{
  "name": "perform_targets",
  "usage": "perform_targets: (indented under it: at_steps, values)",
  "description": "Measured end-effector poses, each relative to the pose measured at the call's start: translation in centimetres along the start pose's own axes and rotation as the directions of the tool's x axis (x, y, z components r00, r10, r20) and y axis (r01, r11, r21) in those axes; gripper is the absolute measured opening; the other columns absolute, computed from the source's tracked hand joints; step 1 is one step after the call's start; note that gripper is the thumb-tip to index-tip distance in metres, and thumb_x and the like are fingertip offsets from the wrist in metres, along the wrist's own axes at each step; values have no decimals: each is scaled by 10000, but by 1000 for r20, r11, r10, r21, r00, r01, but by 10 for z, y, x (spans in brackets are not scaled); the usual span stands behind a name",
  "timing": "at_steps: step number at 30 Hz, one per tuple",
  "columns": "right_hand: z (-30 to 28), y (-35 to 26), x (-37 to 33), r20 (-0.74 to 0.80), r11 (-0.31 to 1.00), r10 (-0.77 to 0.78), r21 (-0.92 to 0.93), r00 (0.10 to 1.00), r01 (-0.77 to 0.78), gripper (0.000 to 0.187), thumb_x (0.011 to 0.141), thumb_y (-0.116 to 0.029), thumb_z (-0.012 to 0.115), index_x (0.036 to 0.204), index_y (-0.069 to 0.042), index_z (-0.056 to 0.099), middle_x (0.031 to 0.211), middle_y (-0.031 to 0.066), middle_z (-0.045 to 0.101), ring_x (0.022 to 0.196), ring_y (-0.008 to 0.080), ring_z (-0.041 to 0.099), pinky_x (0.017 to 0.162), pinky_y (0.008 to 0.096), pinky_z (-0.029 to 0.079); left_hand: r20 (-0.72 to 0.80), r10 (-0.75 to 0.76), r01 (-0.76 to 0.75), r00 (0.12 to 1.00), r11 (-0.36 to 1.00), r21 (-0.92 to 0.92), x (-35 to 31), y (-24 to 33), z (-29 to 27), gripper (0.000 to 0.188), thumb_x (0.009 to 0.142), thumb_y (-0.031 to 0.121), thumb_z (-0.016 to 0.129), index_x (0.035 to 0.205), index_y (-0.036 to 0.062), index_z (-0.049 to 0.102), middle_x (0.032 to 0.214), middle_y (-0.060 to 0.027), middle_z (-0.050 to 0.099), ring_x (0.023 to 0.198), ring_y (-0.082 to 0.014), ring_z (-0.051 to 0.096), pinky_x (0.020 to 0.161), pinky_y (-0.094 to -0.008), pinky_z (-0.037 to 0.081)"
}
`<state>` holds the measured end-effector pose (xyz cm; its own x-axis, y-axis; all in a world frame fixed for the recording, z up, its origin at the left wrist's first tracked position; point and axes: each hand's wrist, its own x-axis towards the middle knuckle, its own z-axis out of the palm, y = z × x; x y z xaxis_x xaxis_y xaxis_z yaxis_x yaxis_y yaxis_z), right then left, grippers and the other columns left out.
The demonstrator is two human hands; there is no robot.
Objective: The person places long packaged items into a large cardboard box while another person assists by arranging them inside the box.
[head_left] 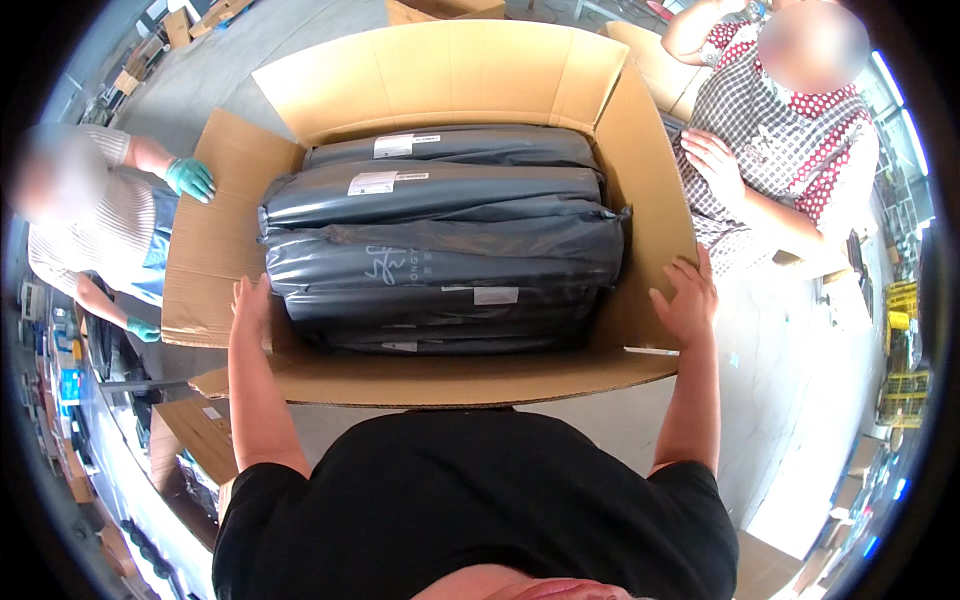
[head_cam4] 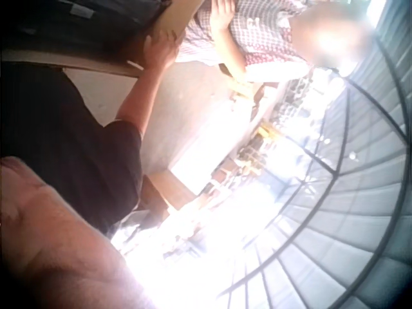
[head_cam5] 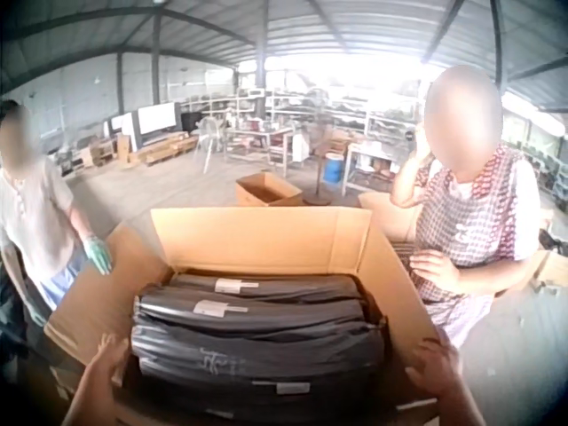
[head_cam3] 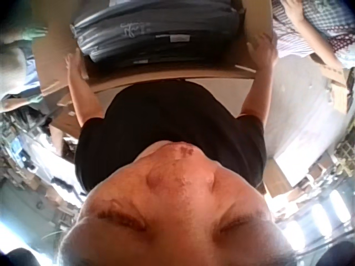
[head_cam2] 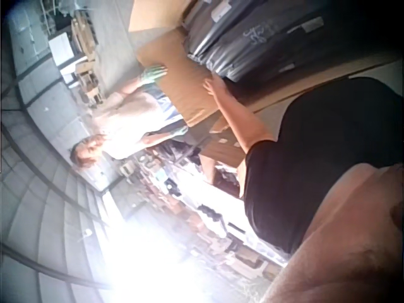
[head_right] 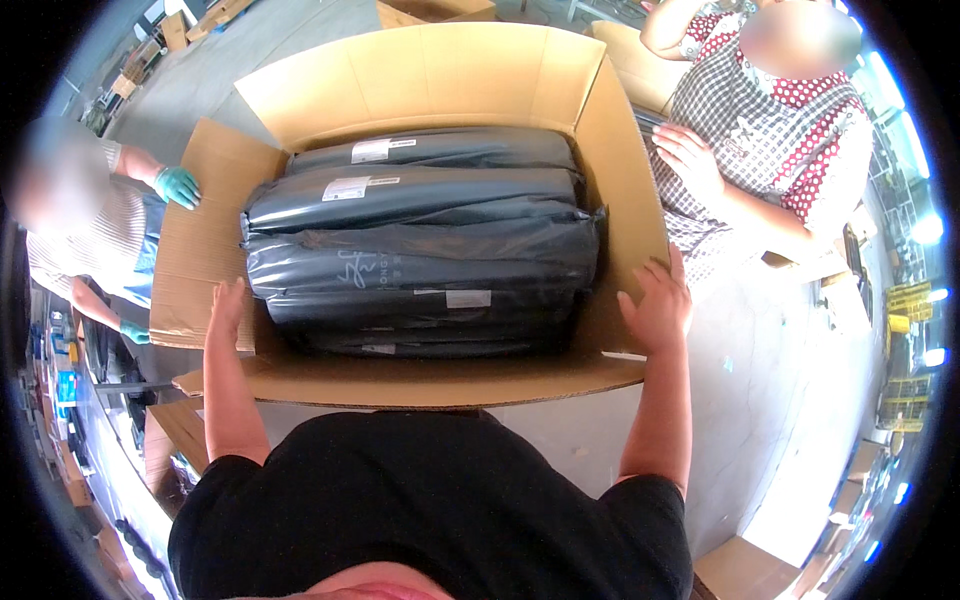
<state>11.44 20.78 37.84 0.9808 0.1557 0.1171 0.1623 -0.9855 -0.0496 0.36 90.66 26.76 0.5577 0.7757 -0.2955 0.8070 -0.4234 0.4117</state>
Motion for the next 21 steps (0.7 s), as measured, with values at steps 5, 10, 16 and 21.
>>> perform_targets:
  at_steps: [5, 10, 16, 21]
  values:
    - [5, 0, 20, 56, 1000, -1, 11, 998, 0, 423, 726, -256, 778, 1106, -86, 698, 1265, 65, 618, 1408, 289, 337, 1081, 419, 382, 78, -6, 1, 997, 998, 58, 11, 5, 1, 821, 918, 592, 479, 1523, 84, 258, 1617, -122, 138, 1463, -439, 100, 1192, -500, 154]
    - [13, 8, 27, 13, 999, -4, 36, 1000, 3, 403, 721, -250, 777, 1087, -97, 705, 1250, 42, 627, 1405, 270, 345, 1090, 403, 370, 85, 25, -31, 996, 997, 71, 17, 6, 6, 774, 927, 563, 485, 1514, 95, 294, 1605, -144, 173, 1462, -414, 137, 1187, -485, 180]
    - [2, 5, 4, 18, 999, 31, 9, 999, -31, 415, 727, -273, 772, 1100, -105, 702, 1256, 43, 620, 1421, 275, 317, 1087, 408, 372, 148, 136, -149, 980, 985, 83, -6, 9, -1, 744, 913, 537, 523, 1492, 105, 348, 1602, -142, 190, 1470, -364, 152, 1180, -493, 179]
    - [-9, 0, -3, 34, 999, 33, 0, 999, -33, 417, 712, -260, 784, 1092, -106, 710, 1257, 47, 621, 1429, 282, 299, 1105, 395, 355, 107, 76, -102, 991, 958, 267, -41, 44, -17, 719, 886, 546, 556, 1476, 170, 393, 1621, -107, 137, 1480, -346, 128, 1166, -546, 155]
